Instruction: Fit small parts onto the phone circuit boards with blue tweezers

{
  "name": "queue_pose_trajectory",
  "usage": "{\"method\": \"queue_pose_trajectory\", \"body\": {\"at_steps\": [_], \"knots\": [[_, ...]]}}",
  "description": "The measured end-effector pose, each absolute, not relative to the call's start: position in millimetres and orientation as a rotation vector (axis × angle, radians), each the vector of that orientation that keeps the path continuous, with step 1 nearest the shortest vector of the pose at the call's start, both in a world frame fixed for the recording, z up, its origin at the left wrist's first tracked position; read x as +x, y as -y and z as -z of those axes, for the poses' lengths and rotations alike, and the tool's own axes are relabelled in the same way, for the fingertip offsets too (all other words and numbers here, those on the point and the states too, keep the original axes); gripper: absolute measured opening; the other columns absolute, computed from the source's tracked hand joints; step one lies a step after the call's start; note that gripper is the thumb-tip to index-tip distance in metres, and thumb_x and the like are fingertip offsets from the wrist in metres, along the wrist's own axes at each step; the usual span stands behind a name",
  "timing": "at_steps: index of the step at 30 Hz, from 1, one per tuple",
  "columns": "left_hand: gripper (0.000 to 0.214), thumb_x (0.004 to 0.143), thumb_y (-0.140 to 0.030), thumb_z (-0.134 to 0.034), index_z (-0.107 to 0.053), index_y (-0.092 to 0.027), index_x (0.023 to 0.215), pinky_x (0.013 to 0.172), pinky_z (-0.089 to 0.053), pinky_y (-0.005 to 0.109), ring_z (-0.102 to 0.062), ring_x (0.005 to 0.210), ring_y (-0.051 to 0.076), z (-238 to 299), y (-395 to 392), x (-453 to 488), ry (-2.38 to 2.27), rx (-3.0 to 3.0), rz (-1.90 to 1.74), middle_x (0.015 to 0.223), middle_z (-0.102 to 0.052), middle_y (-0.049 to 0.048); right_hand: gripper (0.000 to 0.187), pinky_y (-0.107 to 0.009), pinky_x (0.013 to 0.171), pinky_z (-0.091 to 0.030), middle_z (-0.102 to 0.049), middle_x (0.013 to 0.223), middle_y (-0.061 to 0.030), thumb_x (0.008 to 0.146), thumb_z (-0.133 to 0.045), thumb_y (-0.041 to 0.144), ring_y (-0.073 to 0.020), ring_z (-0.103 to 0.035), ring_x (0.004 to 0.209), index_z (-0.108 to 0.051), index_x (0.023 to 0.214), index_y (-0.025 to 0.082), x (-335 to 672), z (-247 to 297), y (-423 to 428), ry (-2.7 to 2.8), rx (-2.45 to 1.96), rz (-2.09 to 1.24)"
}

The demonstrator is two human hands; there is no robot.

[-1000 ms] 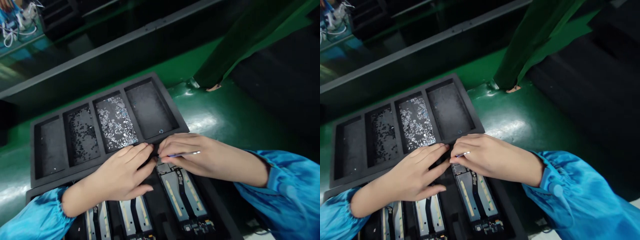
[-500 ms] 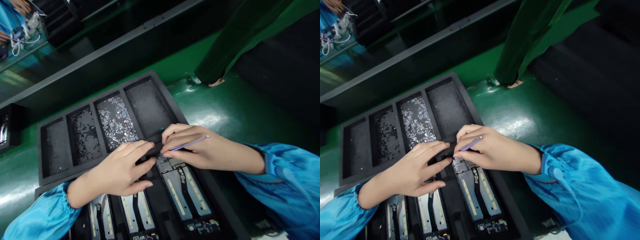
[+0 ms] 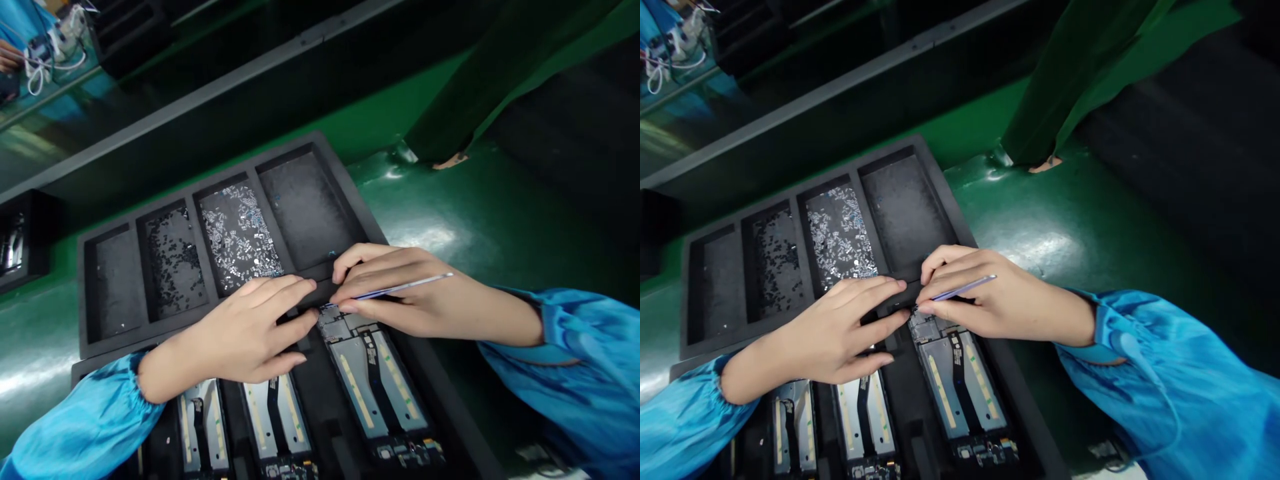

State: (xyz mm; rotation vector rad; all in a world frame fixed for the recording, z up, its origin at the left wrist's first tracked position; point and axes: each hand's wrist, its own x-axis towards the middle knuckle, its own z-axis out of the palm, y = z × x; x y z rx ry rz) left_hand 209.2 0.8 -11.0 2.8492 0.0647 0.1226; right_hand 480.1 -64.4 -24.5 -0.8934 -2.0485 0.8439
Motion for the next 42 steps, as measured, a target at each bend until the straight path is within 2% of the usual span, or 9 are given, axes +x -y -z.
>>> {"method": "queue_pose_trajectory", "body": {"at_steps": [11,18,23,28,30,32,34,37,42], "knots": [[0.045,0.102,-0.042,-0.05,-0.057,-0.01,0.134,0.1,-0.048,0.049,-0.051,0.131,0.039,9,2,214,-0.079,2.908,-0.107,0.142,-0.051,0.0246,0.015,-0.039,0.095,-0.057,-0.078,0.092,-0.0036,0.096,-0.07,0.022,-0.0211,-0.066,0.102,-0.077,0.109,0.019,489,25,66,2.018,-0.854,-0.927],[0.043,0.101,-0.039,-0.048,-0.058,-0.011,0.132,0.1,-0.046,0.048,-0.052,0.13,0.039,12,7,215,-0.085,2.999,-0.079,0.143,-0.051,0.0237,0.013,-0.035,0.088,-0.059,-0.079,0.09,-0.0034,0.095,-0.072,0.026,-0.021,-0.068,0.1,-0.079,0.103,0.019,490,26,66,1.947,-0.888,-0.96],[0.045,0.101,-0.041,-0.05,-0.058,-0.01,0.132,0.097,-0.051,0.051,-0.052,0.13,0.039,10,3,216,-0.091,2.912,-0.119,0.14,-0.052,0.0255,0.013,-0.029,0.079,-0.059,-0.078,0.092,-0.0041,0.092,-0.074,0.03,-0.0188,-0.072,0.092,-0.079,0.097,0.02,492,20,65,1.849,-1.02,-1.051],[0.04,0.103,-0.036,-0.05,-0.061,-0.008,0.13,0.107,-0.049,0.053,-0.049,0.137,0.037,-21,3,206,-0.131,2.798,-0.097,0.143,-0.052,0.026,0.023,-0.029,0.07,-0.059,-0.076,0.093,-0.0061,0.086,-0.078,0.042,-0.0199,-0.073,0.083,-0.075,0.088,0.019,497,14,64,1.652,-1.185,-1.219],[0.036,0.102,-0.032,-0.053,-0.064,-0.009,0.128,0.109,-0.048,0.055,-0.049,0.138,0.038,-33,7,189,-0.22,2.822,-0.061,0.144,-0.051,0.0263,0.026,-0.029,0.07,-0.06,-0.077,0.093,-0.0067,0.088,-0.075,0.045,-0.0203,-0.073,0.081,-0.076,0.089,0.019,498,10,64,1.639,-1.176,-1.265],[0.033,0.101,-0.029,-0.054,-0.066,-0.01,0.126,0.108,-0.048,0.056,-0.05,0.137,0.039,-41,11,165,-0.317,2.849,-0.04,0.145,-0.051,0.0256,0.026,-0.028,0.067,-0.061,-0.077,0.089,-0.0046,0.094,-0.069,0.047,-0.0191,-0.074,0.076,-0.077,0.094,0.022,495,6,64,1.681,-1.165,-1.202],[0.032,0.102,-0.028,-0.054,-0.067,-0.012,0.126,0.107,-0.049,0.056,-0.05,0.137,0.038,-43,12,136,-0.424,2.865,-0.017,0.144,-0.052,0.0241,0.025,-0.025,0.062,-0.061,-0.078,0.087,-0.0019,0.098,-0.064,0.047,-0.0181,-0.075,0.074,-0.078,0.097,0.027,489,2,64,1.768,-1.174,-0.998],[0.032,0.103,-0.027,-0.053,-0.067,-0.013,0.128,0.104,-0.051,0.055,-0.052,0.134,0.036,-39,12,95,-0.596,2.867,-0.002,0.14,-0.055,0.0221,0.02,-0.024,0.056,-0.061,-0.079,0.093,-0.0004,0.1,-0.062,0.043,-0.0192,-0.076,0.077,-0.079,0.099,0.032,470,-7,63,1.915,-1.182,-0.691],[0.036,0.103,-0.028,-0.051,-0.062,-0.014,0.135,0.1,-0.053,0.05,-0.056,0.126,0.031,-20,15,62,-0.691,2.808,-0.089,0.136,-0.057,0.02,0.018,-0.025,0.053,-0.06,-0.078,0.094,0.0009,0.098,-0.064,0.046,-0.0186,-0.074,0.074,-0.076,0.102,0.034,414,-26,51,1.912,-1.202,-0.69]]}}
